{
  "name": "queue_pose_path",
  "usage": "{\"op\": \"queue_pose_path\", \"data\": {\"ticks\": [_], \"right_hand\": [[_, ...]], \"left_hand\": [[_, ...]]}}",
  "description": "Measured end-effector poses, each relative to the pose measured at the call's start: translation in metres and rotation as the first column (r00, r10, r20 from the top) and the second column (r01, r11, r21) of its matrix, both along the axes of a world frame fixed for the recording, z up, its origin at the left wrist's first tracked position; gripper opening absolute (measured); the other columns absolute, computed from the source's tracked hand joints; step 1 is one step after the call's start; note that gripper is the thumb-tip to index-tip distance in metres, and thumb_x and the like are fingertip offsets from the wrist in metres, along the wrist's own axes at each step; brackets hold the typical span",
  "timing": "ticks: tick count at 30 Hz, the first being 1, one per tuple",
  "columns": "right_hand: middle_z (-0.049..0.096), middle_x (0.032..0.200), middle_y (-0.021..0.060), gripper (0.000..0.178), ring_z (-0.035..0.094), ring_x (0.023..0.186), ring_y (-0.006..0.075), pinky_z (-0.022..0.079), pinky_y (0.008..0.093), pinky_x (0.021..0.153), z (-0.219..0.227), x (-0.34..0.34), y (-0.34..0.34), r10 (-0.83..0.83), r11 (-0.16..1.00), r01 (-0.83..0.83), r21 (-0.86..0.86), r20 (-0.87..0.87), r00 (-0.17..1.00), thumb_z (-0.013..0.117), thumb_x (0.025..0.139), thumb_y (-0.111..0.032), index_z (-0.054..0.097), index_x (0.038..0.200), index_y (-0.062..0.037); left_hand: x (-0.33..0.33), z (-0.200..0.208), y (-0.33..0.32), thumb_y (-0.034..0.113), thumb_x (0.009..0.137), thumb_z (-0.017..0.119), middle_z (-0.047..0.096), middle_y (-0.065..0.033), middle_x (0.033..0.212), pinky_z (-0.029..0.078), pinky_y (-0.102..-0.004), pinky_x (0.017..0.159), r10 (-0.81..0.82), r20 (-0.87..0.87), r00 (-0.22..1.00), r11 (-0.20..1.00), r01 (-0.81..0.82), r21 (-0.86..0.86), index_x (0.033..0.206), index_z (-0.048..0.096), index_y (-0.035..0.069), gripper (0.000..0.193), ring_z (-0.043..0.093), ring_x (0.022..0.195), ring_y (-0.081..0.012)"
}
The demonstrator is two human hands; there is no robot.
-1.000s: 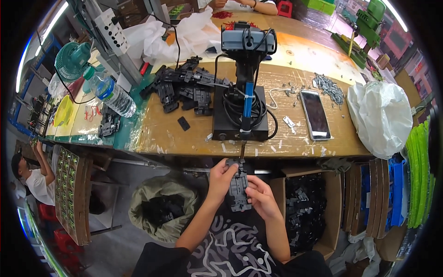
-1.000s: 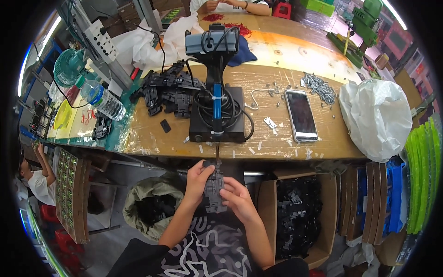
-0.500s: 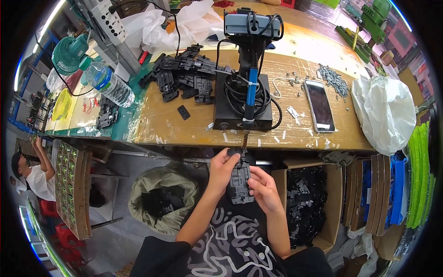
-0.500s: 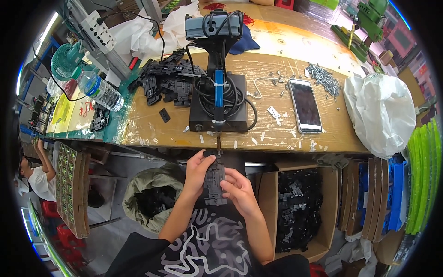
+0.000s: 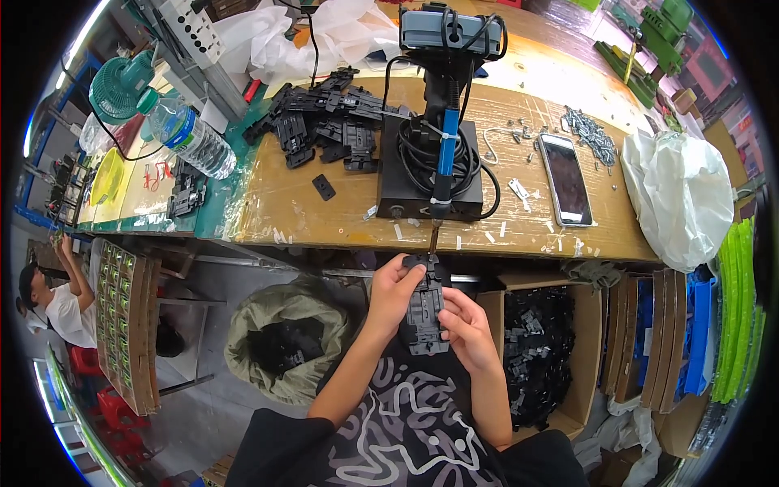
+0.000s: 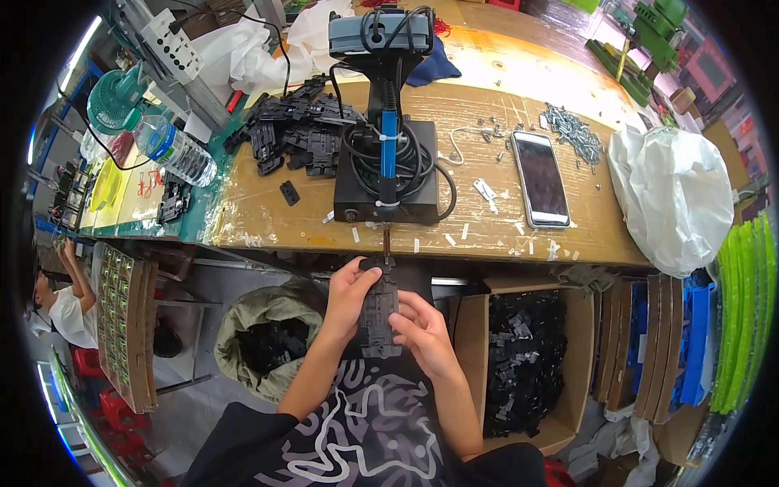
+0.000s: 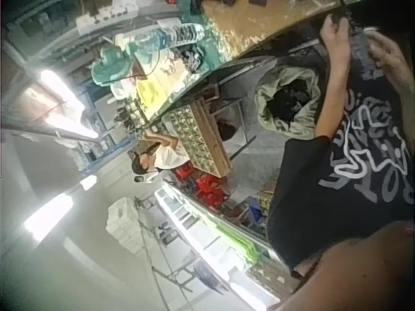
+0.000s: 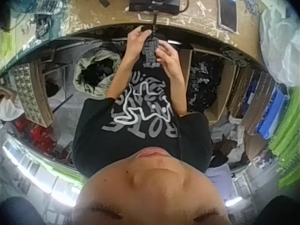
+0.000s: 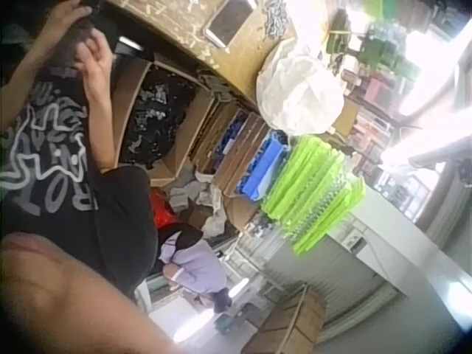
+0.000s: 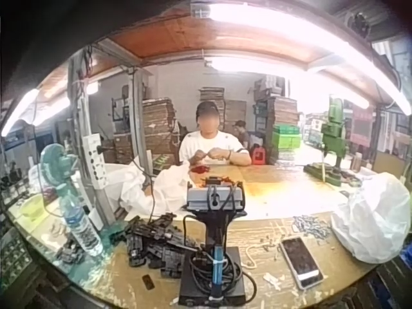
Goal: The person assembles plastic casings by attaching small metal components by hand and pressing them against a mounted hot iron tip.
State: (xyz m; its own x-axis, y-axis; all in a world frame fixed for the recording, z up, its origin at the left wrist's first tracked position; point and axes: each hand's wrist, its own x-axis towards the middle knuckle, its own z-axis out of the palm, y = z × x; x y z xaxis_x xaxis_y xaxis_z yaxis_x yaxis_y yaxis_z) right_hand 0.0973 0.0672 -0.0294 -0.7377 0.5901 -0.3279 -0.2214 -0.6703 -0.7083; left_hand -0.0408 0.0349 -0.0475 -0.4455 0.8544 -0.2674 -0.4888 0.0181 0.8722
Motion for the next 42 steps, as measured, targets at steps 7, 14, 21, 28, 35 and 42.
{"op": "queue_pose_path", "data": {"ticks": [7,14,21,28,35,42], "right_hand": [[0.057,0.094,0.0025,0.034,0.054,0.076,0.0036,0.044,0.0129,0.056,0.003,0.003,0.000,0.001,1.000,-0.001,0.013,0.027,1.000,0.054,0.080,-0.006,0.045,0.113,-0.0014],[0.057,0.094,0.0063,0.033,0.057,0.077,0.0076,0.048,0.0166,0.059,0.000,0.003,-0.005,-0.014,1.000,0.014,0.005,-0.008,1.000,0.052,0.081,-0.004,0.044,0.112,0.0031],[0.057,0.094,0.0069,0.032,0.057,0.079,0.0090,0.049,0.0187,0.061,0.001,0.002,-0.001,-0.018,1.000,0.018,0.011,-0.022,1.000,0.050,0.081,-0.004,0.044,0.112,0.0037],[0.057,0.089,0.0070,0.031,0.057,0.071,0.0107,0.051,0.0256,0.055,0.014,-0.002,-0.003,-0.042,0.999,0.040,-0.034,-0.068,0.997,0.049,0.083,-0.006,0.043,0.112,0.0038],[0.053,0.080,0.0048,0.032,0.055,0.064,0.0111,0.053,0.0315,0.048,0.017,-0.004,-0.010,-0.017,0.998,0.017,-0.054,0.013,1.000,0.048,0.084,-0.008,0.043,0.113,0.0027],[0.049,0.075,0.0002,0.034,0.051,0.065,0.0064,0.052,0.0275,0.048,0.018,-0.005,-0.014,-0.097,0.992,0.099,-0.083,0.024,0.995,0.051,0.081,-0.007,0.044,0.113,0.0022]], "left_hand": [[0.003,0.004,0.001,0.007,0.081,0.052,0.057,-0.0017,0.071,0.040,-0.0179,0.054,0.027,-0.019,0.999,0.999,-0.027,-0.027,0.090,0.053,-0.001,0.012,0.051,0.062,-0.0045],[0.005,0.006,-0.004,0.007,0.079,0.053,0.055,-0.0006,0.069,0.039,-0.0178,0.052,0.062,0.064,0.996,0.996,-0.058,-0.063,0.086,0.054,0.000,0.009,0.051,0.059,-0.0047],[0.005,0.008,0.001,0.007,0.079,0.053,0.055,-0.0002,0.069,0.040,-0.0183,0.054,0.061,0.111,0.992,0.996,-0.053,-0.072,0.080,0.052,0.002,0.005,0.050,0.059,-0.0047],[0.002,0.014,-0.002,0.009,0.081,0.053,0.056,-0.0014,0.072,0.041,-0.0188,0.056,0.024,0.092,0.996,0.997,-0.017,-0.077,0.084,0.052,0.002,0.008,0.051,0.063,-0.0050],[0.003,0.014,-0.014,0.009,0.077,0.058,0.056,-0.0027,0.080,0.042,-0.0192,0.059,-0.068,0.109,0.992,0.997,0.071,-0.017,0.090,0.050,0.002,0.016,0.052,0.070,-0.0067],[0.009,0.008,-0.013,0.008,0.076,0.058,0.055,-0.0022,0.078,0.041,-0.0197,0.058,-0.031,0.124,0.992,0.999,0.036,-0.036,0.091,0.050,0.003,0.018,0.052,0.069,-0.0069]]}}
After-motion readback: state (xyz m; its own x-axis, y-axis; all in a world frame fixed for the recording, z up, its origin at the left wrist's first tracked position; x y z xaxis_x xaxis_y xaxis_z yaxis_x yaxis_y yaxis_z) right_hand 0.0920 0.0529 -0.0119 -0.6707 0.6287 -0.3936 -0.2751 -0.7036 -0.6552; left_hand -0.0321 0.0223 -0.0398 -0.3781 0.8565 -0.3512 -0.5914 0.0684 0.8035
